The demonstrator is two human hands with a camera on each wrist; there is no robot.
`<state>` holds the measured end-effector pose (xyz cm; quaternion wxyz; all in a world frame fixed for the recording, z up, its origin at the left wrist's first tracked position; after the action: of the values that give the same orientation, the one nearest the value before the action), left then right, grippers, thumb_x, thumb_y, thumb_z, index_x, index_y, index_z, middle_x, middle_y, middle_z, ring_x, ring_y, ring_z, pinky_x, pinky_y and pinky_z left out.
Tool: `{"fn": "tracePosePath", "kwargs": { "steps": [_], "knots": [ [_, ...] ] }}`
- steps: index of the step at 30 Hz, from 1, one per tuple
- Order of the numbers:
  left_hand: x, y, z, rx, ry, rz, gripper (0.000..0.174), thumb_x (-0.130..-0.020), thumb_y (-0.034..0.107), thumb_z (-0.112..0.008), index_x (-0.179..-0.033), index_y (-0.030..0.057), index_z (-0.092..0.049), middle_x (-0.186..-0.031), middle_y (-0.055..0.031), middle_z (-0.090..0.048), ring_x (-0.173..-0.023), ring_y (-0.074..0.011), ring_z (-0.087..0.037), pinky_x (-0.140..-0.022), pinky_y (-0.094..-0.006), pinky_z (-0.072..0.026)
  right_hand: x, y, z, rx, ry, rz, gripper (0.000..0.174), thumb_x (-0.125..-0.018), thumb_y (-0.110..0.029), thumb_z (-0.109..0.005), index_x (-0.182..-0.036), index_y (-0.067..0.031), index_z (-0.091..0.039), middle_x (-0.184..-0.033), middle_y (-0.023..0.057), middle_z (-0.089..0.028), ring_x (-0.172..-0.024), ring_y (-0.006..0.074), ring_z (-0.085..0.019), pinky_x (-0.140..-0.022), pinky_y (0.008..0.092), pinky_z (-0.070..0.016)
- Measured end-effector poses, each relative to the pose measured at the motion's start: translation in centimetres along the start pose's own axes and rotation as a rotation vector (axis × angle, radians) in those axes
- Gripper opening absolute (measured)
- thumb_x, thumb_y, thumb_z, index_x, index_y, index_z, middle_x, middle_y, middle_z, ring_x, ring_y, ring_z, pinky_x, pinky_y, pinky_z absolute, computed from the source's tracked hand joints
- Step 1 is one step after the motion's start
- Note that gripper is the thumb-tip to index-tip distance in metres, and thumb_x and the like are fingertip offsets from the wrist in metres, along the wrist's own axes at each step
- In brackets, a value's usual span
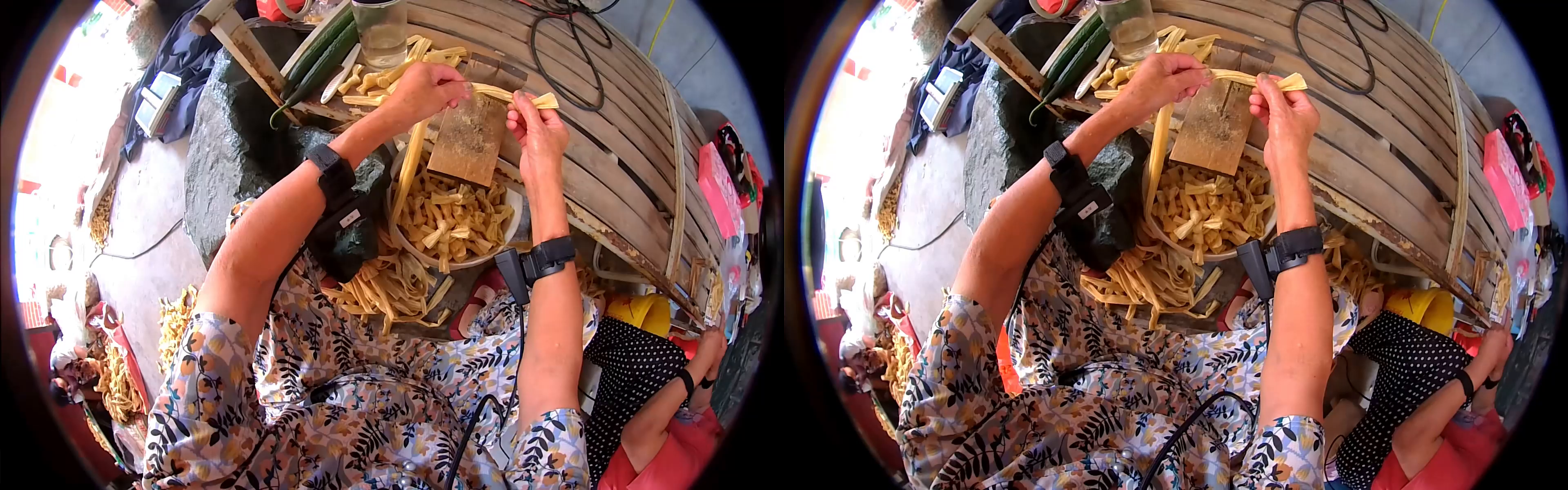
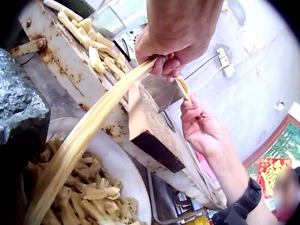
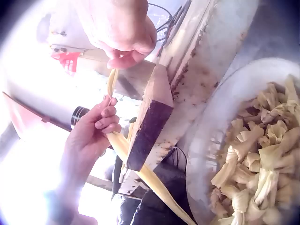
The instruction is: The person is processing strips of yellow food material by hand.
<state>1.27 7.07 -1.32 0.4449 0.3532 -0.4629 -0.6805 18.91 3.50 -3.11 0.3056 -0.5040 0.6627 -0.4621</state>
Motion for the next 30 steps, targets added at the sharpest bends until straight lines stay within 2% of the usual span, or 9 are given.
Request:
{"fn": "tracePosePath", "kwargs": {
  "steps": [6,9,13,14,17,19,24,28,30],
  "knots": [
    [-0.6,-2.6,-0.2,-0.161,0.062,-0.087,0.016,-0.082,0.018,-0.058,-0.080,0.0022,-0.063,-0.061,0.0033,-0.052,-0.052,-0.0037,-0.041,-0.048,-0.0188,-0.0349,-0.9,2.2,0.9,0.157,0.002,0.021,0.014,-0.076,-0.008,-0.065,-0.083,0.0028,-0.060,-0.066,0.0044,-0.059,-0.054,0.0080,-0.053,-0.047,0.0187,-0.0429],
    [0.5,-2.9,0.8,-0.080,0.095,0.061,0.016,-0.082,0.017,-0.058,-0.078,0.0026,-0.063,-0.061,0.0028,-0.052,-0.051,-0.0042,-0.042,-0.048,-0.0192,-0.0354,-0.9,1.6,3.2,0.262,0.094,0.060,0.015,-0.076,-0.011,-0.066,-0.082,0.0016,-0.060,-0.066,0.0035,-0.059,-0.052,0.0054,-0.049,-0.045,0.0174,-0.0398],
    [3.7,-0.6,0.5,0.295,-0.143,0.093,0.013,-0.084,0.016,-0.056,-0.084,0.0032,-0.058,-0.063,0.0013,-0.056,-0.051,-0.0039,-0.043,-0.047,-0.0170,-0.0348,3.1,-2.1,2.3,0.379,-0.066,-0.086,0.024,-0.080,-0.020,-0.062,-0.079,0.0039,-0.060,-0.066,0.0054,-0.060,-0.052,0.0050,-0.051,-0.047,0.0167,-0.0405],
    [4.5,-0.3,0.2,0.294,-0.209,0.070,0.012,-0.085,0.015,-0.055,-0.090,0.0046,-0.055,-0.066,0.0001,-0.058,-0.051,-0.0033,-0.044,-0.046,-0.0162,-0.0345,4.1,-2.1,2.6,0.511,-0.151,-0.099,0.030,-0.080,-0.026,-0.062,-0.085,0.0036,-0.061,-0.070,0.0068,-0.062,-0.059,0.0087,-0.056,-0.055,0.0199,-0.0445],
    [6.3,0.8,-0.6,0.262,-0.217,0.034,0.012,-0.085,0.014,-0.054,-0.094,0.0059,-0.053,-0.067,-0.0015,-0.060,-0.050,-0.0037,-0.045,-0.046,-0.0166,-0.0353,7.4,-2.8,2.5,0.884,-0.423,0.271,0.032,-0.079,-0.027,-0.064,-0.092,0.0019,-0.061,-0.077,0.0087,-0.063,-0.068,0.0136,-0.059,-0.065,0.0253,-0.0469],
    [6.8,1.2,-1.5,0.153,-0.230,0.021,0.012,-0.084,0.011,-0.055,-0.094,0.0053,-0.049,-0.066,-0.0034,-0.060,-0.046,-0.0051,-0.045,-0.043,-0.0183,-0.0359,8.2,-4.2,2.1,0.792,-0.328,0.499,0.032,-0.079,-0.027,-0.063,-0.095,0.0005,-0.060,-0.080,0.0092,-0.062,-0.072,0.0143,-0.059,-0.068,0.0271,-0.0459],
    [9.1,2.4,-5.2,-0.038,-0.266,-0.170,0.016,-0.079,0.005,-0.057,-0.090,0.0024,-0.045,-0.065,-0.0055,-0.059,-0.045,-0.0083,-0.046,-0.042,-0.0229,-0.0389,8.5,-2.8,1.6,0.917,-0.368,0.371,0.026,-0.085,-0.023,-0.055,-0.089,0.0029,-0.059,-0.071,0.0083,-0.060,-0.066,0.0132,-0.059,-0.062,0.0258,-0.0470],
    [10.1,2.7,-5.9,-0.301,-0.177,-0.432,0.019,-0.076,0.005,-0.058,-0.090,0.0015,-0.046,-0.066,-0.0090,-0.058,-0.047,-0.0141,-0.050,-0.046,-0.0269,-0.0427,9.2,-0.8,1.5,0.755,-0.376,-0.097,0.022,-0.087,-0.017,-0.051,-0.082,0.0034,-0.058,-0.063,0.0088,-0.059,-0.055,0.0153,-0.060,-0.051,0.0279,-0.0459],
    [10.3,2.2,-6.3,-0.274,-0.214,-0.358,0.021,-0.073,0.008,-0.059,-0.090,0.0020,-0.048,-0.071,-0.0148,-0.058,-0.061,-0.0290,-0.054,-0.054,-0.0343,-0.0443,8.9,0.1,1.8,0.878,-0.397,-0.032,0.021,-0.086,-0.016,-0.051,-0.081,0.0027,-0.058,-0.063,0.0101,-0.061,-0.057,0.0168,-0.062,-0.053,0.0289,-0.0481]
  ]
}}
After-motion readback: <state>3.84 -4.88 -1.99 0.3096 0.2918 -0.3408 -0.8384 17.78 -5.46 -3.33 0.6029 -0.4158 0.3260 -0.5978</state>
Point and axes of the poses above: each hand's wrist, its own x-axis away from the middle knuckle, its own z-axis out of the back of the hand, y = z × x, the point moved 3 cm from there along -x, towards the middle knuckle
